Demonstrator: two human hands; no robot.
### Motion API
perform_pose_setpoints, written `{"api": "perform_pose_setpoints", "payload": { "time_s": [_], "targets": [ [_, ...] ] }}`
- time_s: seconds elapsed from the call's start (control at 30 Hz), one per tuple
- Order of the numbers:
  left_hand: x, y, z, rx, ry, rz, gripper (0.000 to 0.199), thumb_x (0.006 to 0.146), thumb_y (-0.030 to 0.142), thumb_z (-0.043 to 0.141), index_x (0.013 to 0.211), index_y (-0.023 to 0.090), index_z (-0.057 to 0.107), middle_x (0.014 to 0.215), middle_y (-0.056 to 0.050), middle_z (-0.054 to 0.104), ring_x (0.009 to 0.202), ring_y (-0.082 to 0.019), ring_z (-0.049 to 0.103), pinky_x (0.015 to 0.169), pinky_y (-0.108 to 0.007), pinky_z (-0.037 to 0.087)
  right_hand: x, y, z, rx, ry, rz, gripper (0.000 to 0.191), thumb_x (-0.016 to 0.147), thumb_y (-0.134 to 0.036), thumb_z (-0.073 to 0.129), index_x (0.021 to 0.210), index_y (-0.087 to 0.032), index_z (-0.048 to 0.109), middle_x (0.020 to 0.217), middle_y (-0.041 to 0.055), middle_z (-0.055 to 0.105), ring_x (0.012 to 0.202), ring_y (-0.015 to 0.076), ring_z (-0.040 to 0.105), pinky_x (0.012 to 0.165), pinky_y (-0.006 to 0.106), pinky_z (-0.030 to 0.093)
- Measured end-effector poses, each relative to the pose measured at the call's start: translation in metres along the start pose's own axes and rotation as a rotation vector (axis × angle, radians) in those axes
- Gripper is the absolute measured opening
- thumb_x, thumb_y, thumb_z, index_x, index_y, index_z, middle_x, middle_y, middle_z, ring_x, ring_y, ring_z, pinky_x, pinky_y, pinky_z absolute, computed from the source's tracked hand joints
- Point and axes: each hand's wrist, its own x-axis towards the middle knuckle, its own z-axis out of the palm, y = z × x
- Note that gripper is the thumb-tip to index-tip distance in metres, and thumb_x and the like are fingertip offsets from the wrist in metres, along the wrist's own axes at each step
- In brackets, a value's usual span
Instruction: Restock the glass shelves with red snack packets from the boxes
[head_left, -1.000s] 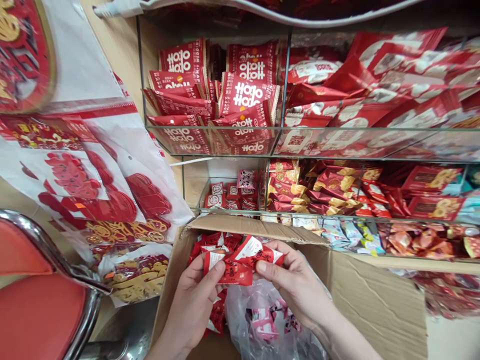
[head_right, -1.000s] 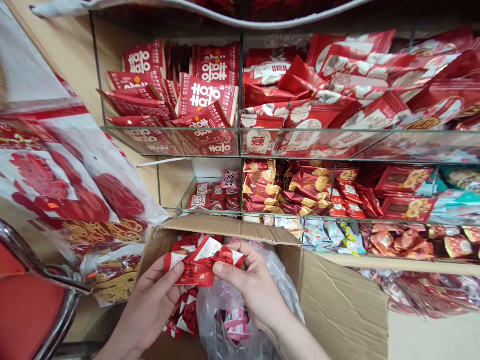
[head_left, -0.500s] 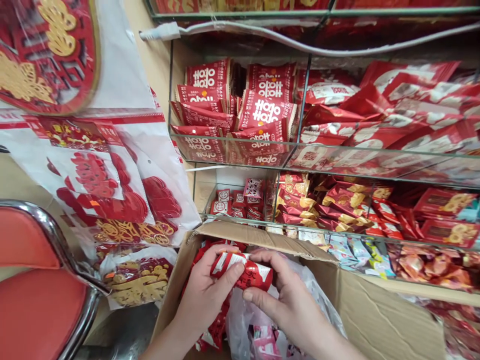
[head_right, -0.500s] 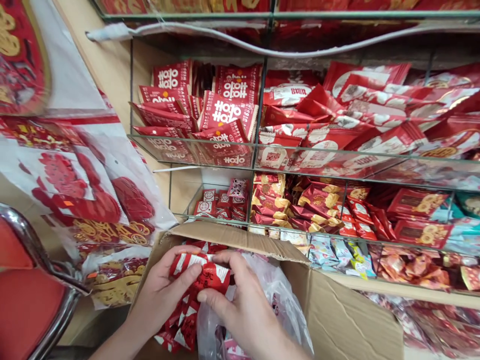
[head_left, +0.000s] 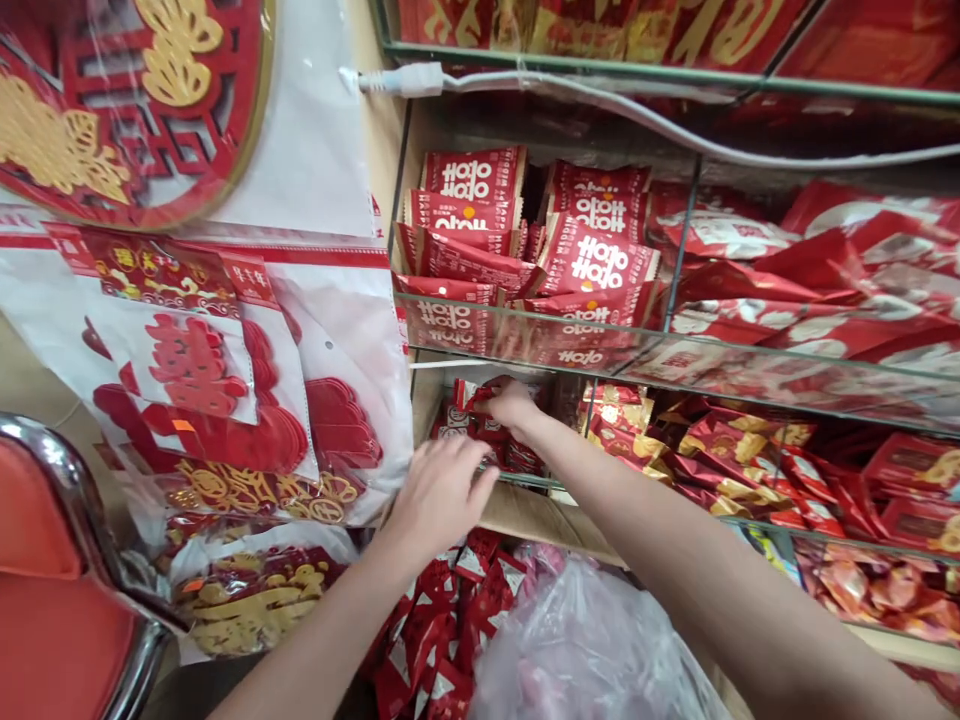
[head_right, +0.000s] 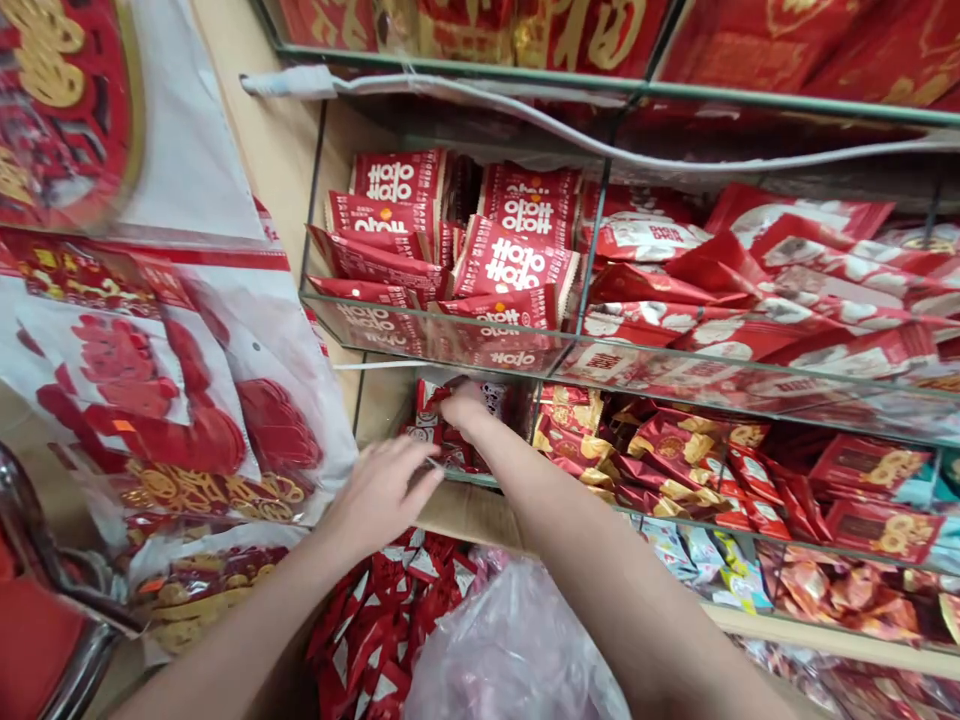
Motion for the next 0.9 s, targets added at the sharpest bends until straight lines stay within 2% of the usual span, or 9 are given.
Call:
{"api": "perform_pose_setpoints", "payload": {
  "time_s": [0.1,0.17,0.27,0.43,0.53,0.7,0.8,0.9],
  "targets": [
    [-0.005,0.000,0.003,0.087,-0.101,-0.006,0.019,0.077,0.031,0.046,0.087,0.022,0.059,0.081,-0.006,0.064,0.079,-0.024,0.056,0.073,-0.038,0.037,0.037,0.001,0.024,-0.160,-0.026,0.031,0.019,0.074,-0.022,0.059,0.090,-0.012,0.056,0.087,0.0033,0.061,0.076,0.0152,0.059,0.066,0.032,0.049],
    [-0.007,-0.001,0.002,0.107,-0.097,-0.021,0.020,0.078,0.031,0.045,0.089,0.021,0.058,0.082,-0.007,0.063,0.079,-0.024,0.054,0.073,-0.037,0.036,0.054,0.003,0.035,-0.255,-0.034,0.036,0.017,0.079,-0.025,0.053,0.091,-0.013,0.056,0.092,0.0031,0.060,0.080,0.0155,0.058,0.070,0.034,0.048],
    [-0.009,-0.003,0.001,0.127,-0.112,-0.033,0.019,0.078,0.029,0.045,0.091,0.022,0.057,0.082,-0.005,0.061,0.079,-0.022,0.053,0.074,-0.035,0.036,0.068,0.007,0.046,-0.368,-0.036,0.025,0.020,0.078,-0.027,0.054,0.093,-0.013,0.056,0.097,0.0046,0.060,0.086,0.0170,0.057,0.076,0.038,0.046],
    [-0.008,-0.007,0.002,0.135,-0.137,-0.040,0.015,0.077,0.030,0.046,0.085,0.022,0.057,0.080,-0.003,0.060,0.078,-0.021,0.051,0.071,-0.035,0.035,0.069,0.021,0.053,-0.473,0.003,-0.014,0.033,0.064,-0.032,0.068,0.089,-0.011,0.059,0.098,0.0118,0.062,0.092,0.0233,0.057,0.079,0.032,0.044],
    [-0.007,-0.008,0.003,0.140,-0.156,-0.036,0.015,0.078,0.030,0.045,0.083,0.022,0.057,0.080,-0.003,0.059,0.079,-0.021,0.050,0.070,-0.035,0.035,0.068,0.028,0.053,-0.480,0.049,-0.038,0.035,0.067,-0.032,0.064,0.096,-0.013,0.058,0.101,0.0119,0.062,0.095,0.0227,0.057,0.079,0.028,0.042],
    [-0.006,-0.008,0.004,0.135,-0.171,-0.033,0.020,0.080,0.030,0.043,0.094,0.023,0.055,0.084,-0.002,0.060,0.083,-0.022,0.050,0.074,-0.036,0.034,0.069,0.032,0.051,-0.462,0.097,-0.068,0.046,0.068,-0.040,0.061,0.106,-0.014,0.053,0.105,0.0131,0.061,0.099,0.0258,0.054,0.081,0.033,0.041],
    [-0.007,-0.008,0.004,0.136,-0.178,-0.035,0.020,0.080,0.030,0.042,0.095,0.023,0.054,0.084,-0.002,0.060,0.083,-0.021,0.050,0.074,-0.037,0.035,0.071,0.034,0.053,-0.423,0.079,-0.112,0.050,0.067,-0.042,0.061,0.110,-0.017,0.051,0.110,0.0108,0.059,0.104,0.0244,0.052,0.085,0.032,0.039],
    [-0.007,-0.007,0.004,0.135,-0.186,-0.037,0.019,0.080,0.030,0.042,0.093,0.023,0.055,0.083,-0.002,0.060,0.082,-0.021,0.051,0.073,-0.037,0.035,0.075,0.038,0.055,-0.365,0.028,-0.144,0.050,0.069,-0.041,0.059,0.113,-0.019,0.049,0.110,0.0080,0.060,0.100,0.0203,0.054,0.082,0.027,0.042]
  ]
}}
